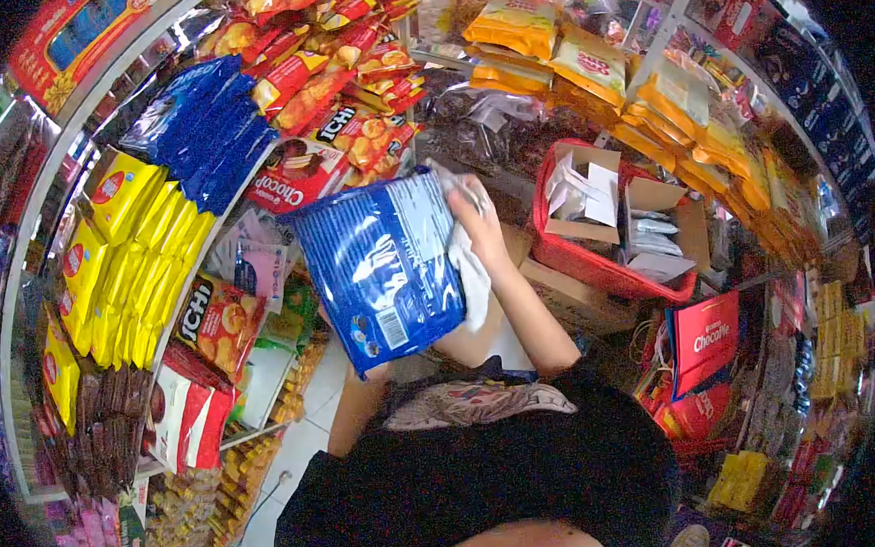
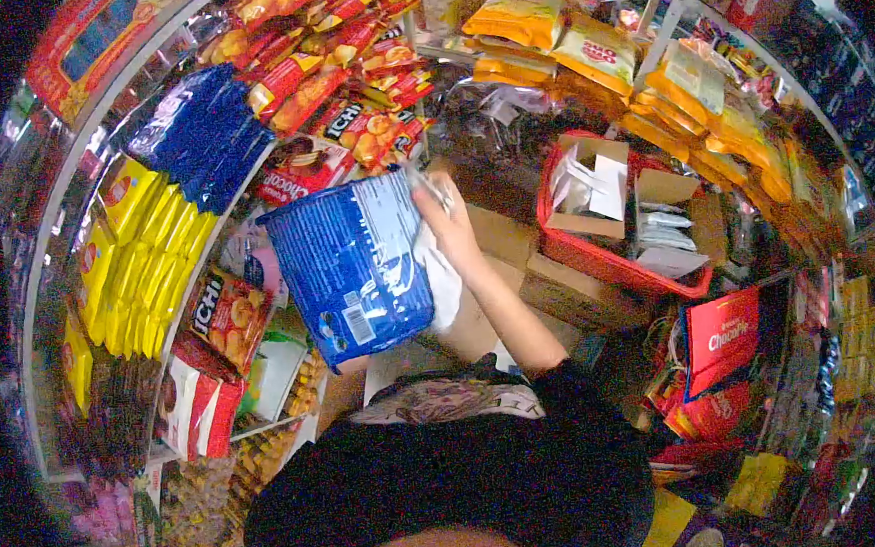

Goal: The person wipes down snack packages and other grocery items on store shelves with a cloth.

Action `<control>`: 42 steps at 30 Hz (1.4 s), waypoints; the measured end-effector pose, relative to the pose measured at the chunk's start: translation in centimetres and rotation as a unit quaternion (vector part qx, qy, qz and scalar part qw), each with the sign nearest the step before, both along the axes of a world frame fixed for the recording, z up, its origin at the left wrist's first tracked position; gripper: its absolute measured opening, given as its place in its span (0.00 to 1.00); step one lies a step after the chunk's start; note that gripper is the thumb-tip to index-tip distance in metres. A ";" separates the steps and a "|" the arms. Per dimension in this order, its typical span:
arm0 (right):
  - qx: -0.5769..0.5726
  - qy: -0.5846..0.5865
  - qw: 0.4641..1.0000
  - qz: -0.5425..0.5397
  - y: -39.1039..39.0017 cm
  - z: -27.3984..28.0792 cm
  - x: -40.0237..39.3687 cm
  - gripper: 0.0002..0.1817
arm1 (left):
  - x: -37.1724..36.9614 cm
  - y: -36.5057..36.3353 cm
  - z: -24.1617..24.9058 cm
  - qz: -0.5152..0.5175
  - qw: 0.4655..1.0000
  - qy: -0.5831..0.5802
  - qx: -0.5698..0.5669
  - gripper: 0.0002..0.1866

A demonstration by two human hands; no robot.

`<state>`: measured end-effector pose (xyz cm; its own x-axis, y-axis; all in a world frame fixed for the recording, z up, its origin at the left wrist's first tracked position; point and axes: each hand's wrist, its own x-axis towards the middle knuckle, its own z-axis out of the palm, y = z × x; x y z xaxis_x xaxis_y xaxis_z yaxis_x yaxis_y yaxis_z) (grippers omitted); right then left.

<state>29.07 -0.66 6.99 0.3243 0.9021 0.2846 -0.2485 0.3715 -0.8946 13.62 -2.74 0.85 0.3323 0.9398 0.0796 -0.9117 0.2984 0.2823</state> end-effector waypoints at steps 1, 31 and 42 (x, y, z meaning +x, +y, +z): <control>0.004 0.046 0.999 -0.001 0.5 0.6 0.3 0.08 | 0.6 -0.1 -0.3 -0.005 1.000 0.000 -0.002 0.33; 0.231 -0.442 0.864 0.064 2.3 4.2 -1.9 0.09 | -1.1 -1.0 -8.8 -0.043 0.997 0.058 -0.032 0.30; 0.258 -0.532 0.806 0.021 -0.7 -1.4 -0.3 0.10 | -1.2 -0.4 2.0 -0.107 0.985 0.110 -0.073 0.26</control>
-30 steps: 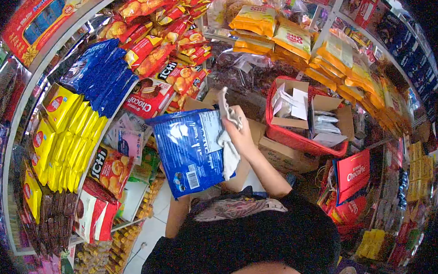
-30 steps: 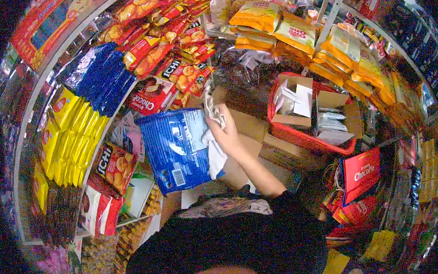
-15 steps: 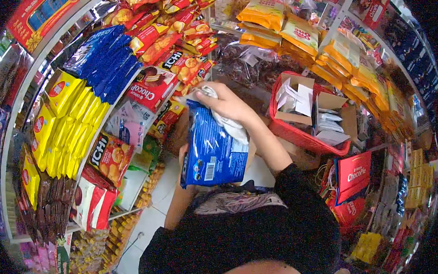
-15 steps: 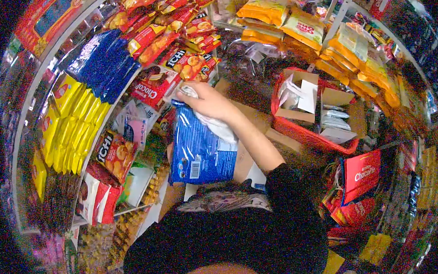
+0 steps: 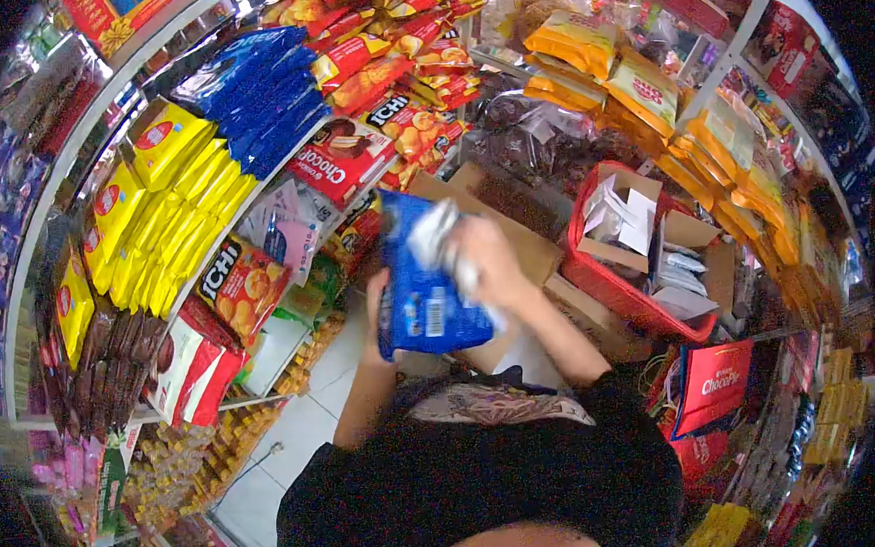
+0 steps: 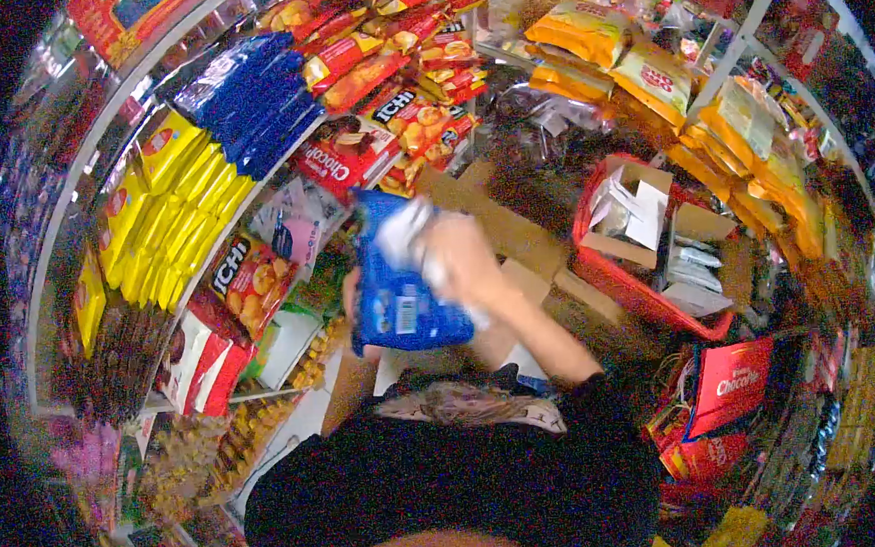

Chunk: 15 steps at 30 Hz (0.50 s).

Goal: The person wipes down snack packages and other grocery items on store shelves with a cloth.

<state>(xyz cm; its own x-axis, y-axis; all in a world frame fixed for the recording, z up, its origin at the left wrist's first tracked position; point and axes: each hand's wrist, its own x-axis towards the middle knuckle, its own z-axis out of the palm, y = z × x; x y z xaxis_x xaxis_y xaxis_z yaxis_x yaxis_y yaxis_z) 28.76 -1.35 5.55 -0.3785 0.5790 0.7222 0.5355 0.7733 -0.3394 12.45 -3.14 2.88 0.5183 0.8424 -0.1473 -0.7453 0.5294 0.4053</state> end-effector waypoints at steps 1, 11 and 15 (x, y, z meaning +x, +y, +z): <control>0.054 0.097 0.990 -0.090 1.3 0.4 -0.1 0.08 | 0.9 -1.5 1.9 0.032 0.997 0.059 -0.032 0.24; 0.040 -0.037 0.997 0.061 -5.9 -1.4 -3.7 0.23 | -1.7 0.4 0.4 0.071 0.997 -0.034 -0.012 0.24; -0.141 -0.029 0.982 -0.123 -5.0 -1.3 -3.3 0.36 | -1.4 -0.3 0.7 0.174 0.981 0.062 0.062 0.25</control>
